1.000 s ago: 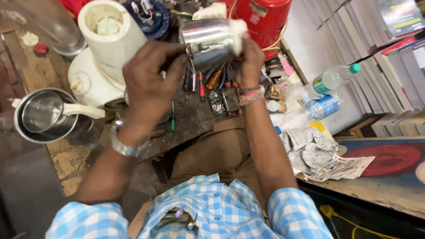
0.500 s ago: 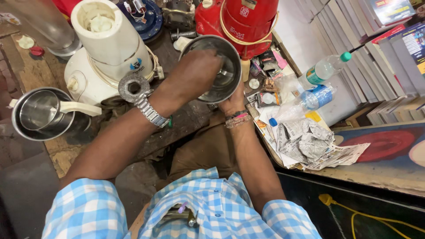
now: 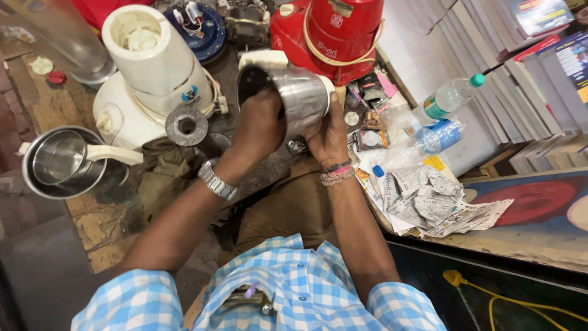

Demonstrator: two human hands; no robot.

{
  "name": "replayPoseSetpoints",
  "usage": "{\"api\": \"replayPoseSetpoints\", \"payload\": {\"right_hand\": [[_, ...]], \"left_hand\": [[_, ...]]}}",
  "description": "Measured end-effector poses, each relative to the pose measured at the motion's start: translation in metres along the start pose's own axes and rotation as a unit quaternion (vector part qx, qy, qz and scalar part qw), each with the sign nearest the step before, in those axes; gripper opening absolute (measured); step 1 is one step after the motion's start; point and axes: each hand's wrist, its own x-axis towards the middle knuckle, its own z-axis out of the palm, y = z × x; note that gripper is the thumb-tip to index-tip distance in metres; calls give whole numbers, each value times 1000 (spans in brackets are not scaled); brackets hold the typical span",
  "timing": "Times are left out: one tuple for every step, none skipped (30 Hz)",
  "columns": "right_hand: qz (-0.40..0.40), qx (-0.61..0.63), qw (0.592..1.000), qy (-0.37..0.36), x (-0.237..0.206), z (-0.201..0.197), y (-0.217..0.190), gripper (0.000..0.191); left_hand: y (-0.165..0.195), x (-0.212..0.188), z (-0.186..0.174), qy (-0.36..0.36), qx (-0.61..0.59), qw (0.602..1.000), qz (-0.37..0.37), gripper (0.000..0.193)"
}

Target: The person disassembles a blender jar, removes the blade assembly, and uses pliers and a screwdriver to adjust internal components. They then reassemble the jar and blade, testing the fit.

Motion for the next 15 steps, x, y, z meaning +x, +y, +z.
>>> {"api": "replayPoseSetpoints", "payload": {"right_hand": [[-4,-19,1000,-11,-5,5,-6,66],[-14,-50,998,-23,-10,11,-10,72],[-23,-82,996,-36,-15,16,-14,77],[-33,-112,992,-48,-20,23,-18,84],[-72,-179,980,-50,-24,28,-23,89],[-106,-245,962,-51,-30,34,-28,95],[-138,-307,940,-52,-35,40,-30,101],[-147,-328,930,-76,-40,45,-33,104],[-156,-349,919,-100,-44,50,-37,108],[-166,-367,906,-125,-48,56,-39,113],[-173,-377,899,-142,-50,61,-40,113],[-178,-387,891,-157,-54,65,-40,113],[-182,-399,882,-174,-57,69,-41,113],[-174,-401,882,-176,-59,73,-42,115],[-166,-403,882,-179,-61,76,-42,116]], "left_hand": [[-2,-6,7,2,-183,980,-81,21],[-5,-11,14,12,-368,915,-166,24],[-7,-14,20,22,-504,831,-235,27],[-11,-15,23,-6,-493,847,-200,29],[-13,-15,26,-43,-496,851,-167,32],[-14,-16,27,-73,-494,856,-134,35],[-15,-17,27,-83,-479,867,-109,38],[-15,-18,25,-92,-465,877,-81,42],[-14,-21,23,-99,-446,888,-52,45],[-13,-25,22,-98,-424,900,-24,48],[-10,-30,20,-99,-399,911,5,51],[-7,-33,20,-96,-378,920,36,54],[-5,-36,21,-112,-422,900,13,57],[-2,-39,22,-123,-471,874,-4,61],[0,-40,23,-145,-589,792,-64,62]]}}
